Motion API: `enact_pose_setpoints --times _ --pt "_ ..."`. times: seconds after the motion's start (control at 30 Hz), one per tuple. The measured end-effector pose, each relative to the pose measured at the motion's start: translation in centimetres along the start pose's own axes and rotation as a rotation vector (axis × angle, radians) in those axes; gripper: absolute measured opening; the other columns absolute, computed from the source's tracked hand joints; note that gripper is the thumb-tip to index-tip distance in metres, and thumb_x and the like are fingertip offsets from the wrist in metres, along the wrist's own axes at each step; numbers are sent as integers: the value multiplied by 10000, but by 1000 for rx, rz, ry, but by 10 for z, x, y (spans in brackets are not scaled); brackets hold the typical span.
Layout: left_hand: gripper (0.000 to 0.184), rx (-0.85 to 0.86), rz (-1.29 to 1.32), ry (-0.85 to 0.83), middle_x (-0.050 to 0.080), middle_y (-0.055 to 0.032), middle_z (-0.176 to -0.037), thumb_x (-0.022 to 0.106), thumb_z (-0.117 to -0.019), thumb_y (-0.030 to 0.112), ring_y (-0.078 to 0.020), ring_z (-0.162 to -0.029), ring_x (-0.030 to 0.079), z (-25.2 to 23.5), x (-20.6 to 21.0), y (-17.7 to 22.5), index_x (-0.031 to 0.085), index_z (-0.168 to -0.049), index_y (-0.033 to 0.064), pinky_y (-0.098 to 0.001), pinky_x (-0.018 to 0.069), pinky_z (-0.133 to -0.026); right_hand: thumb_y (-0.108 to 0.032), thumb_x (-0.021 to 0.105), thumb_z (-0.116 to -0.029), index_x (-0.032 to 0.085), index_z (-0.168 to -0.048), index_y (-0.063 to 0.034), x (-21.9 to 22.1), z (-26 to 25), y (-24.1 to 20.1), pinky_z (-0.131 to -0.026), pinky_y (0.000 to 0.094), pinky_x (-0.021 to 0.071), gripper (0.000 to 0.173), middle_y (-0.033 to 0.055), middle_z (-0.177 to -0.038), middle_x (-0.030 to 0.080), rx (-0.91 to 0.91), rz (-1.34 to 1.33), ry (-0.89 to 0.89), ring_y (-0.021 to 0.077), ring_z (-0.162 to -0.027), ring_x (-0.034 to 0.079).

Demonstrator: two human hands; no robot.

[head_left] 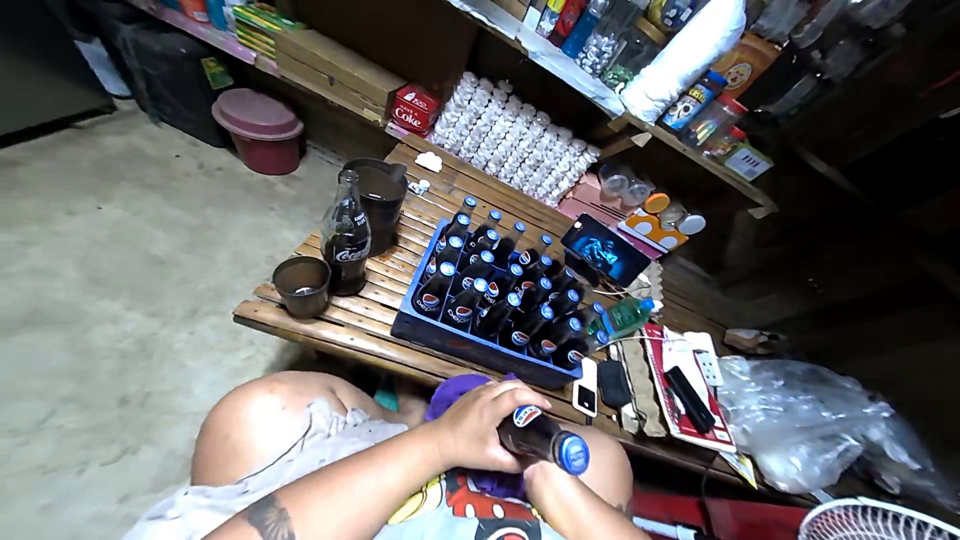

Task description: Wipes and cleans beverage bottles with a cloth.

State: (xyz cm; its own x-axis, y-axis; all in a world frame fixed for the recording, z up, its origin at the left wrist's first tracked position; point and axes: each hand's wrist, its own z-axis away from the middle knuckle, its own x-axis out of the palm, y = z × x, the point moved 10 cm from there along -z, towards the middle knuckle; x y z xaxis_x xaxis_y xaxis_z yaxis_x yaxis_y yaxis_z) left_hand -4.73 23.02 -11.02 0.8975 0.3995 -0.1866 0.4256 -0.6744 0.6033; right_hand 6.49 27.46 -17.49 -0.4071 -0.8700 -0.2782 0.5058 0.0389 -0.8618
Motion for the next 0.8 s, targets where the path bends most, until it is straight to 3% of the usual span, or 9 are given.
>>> enact_pose_setpoints --times 0.13,0.2,0.27,0.3,0.4,0.5,0.6,0.7,0.8 --pt "665 -16 -36 -17 697 -88 -1190 864 -724 313 -179 -1124 666 -1 2 2 581 -1296 126 -350 553 -954 26 460 -990 629 -1240 95 2 6 7 -1042 263 452 310 166 -1263 673 -19 860 -131 134 -1212 611" --pt "675 -27 -70 -36 699 -89 -1187 868 -725 323 -188 -1113 673 -1 4 2 583 -1304 127 -365 559 -950 32 443 -1007 576 -1275 95 -9 4 6 -1018 185 460 305 105 -1209 663 -30 325 -43 49 -1147 599" --pt "687 -36 -99 -73 709 -98 -1150 874 -707 317 -210 -1071 687 -2 7 2 598 -1303 117 -392 569 -924 16 395 -1035 575 -1257 17 -10 1 15 -985 252 521 285 67 -1132 684 27 -392 39 78 -1083 638" --pt "687 -36 -103 -100 712 -103 -1141 878 -705 313 -221 -1060 692 -1 10 3 605 -1303 112 -404 573 -916 0 405 -1042 605 -1206 -18 -9 -1 26 -949 291 543 259 53 -1074 699 74 -547 56 96 -1035 655" --pt "665 8 -109 -159 718 -98 -1139 864 -714 320 -235 -1060 697 3 19 4 613 -1299 129 -424 575 -902 26 443 -1015 610 -1126 28 -8 -1 12 -835 191 540 201 5 -966 685 -61 -392 47 5 -915 635" --pt "609 85 -119 -155 725 -86 -1118 841 -726 348 -227 -1047 699 6 21 10 641 -1266 152 -411 574 -894 32 385 -1034 598 -1098 81 1 12 -73 -766 75 466 228 -2 -886 644 -62 -145 131 -94 -820 560" --pt "565 137 -132 -167 718 -74 -1081 810 -761 390 -216 -1039 690 6 22 17 647 -1256 173 -396 552 -933 -44 301 -1085 562 -1163 -29 4 0 -68 -789 109 497 273 -39 -900 624 12 -371 83 -71 -838 587" --pt "544 153 -114 -146 712 -65 -1069 794 -792 424 -198 -1036 682 6 20 21 643 -1253 178 -370 544 -943 -115 308 -1094 605 -1078 -113 11 1 -61 -764 153 536 298 -57 -858 659 48 -642 -16 -32 -820 636" --pt "544 143 -119 -99 713 -57 -1072 784 -797 442 -178 -1036 685 4 14 24 628 -1244 174 -338 554 -925 -122 321 -1095 605 -1035 -120 11 0 -59 -755 157 528 291 -75 -839 634 106 -534 -41 -43 -804 616"
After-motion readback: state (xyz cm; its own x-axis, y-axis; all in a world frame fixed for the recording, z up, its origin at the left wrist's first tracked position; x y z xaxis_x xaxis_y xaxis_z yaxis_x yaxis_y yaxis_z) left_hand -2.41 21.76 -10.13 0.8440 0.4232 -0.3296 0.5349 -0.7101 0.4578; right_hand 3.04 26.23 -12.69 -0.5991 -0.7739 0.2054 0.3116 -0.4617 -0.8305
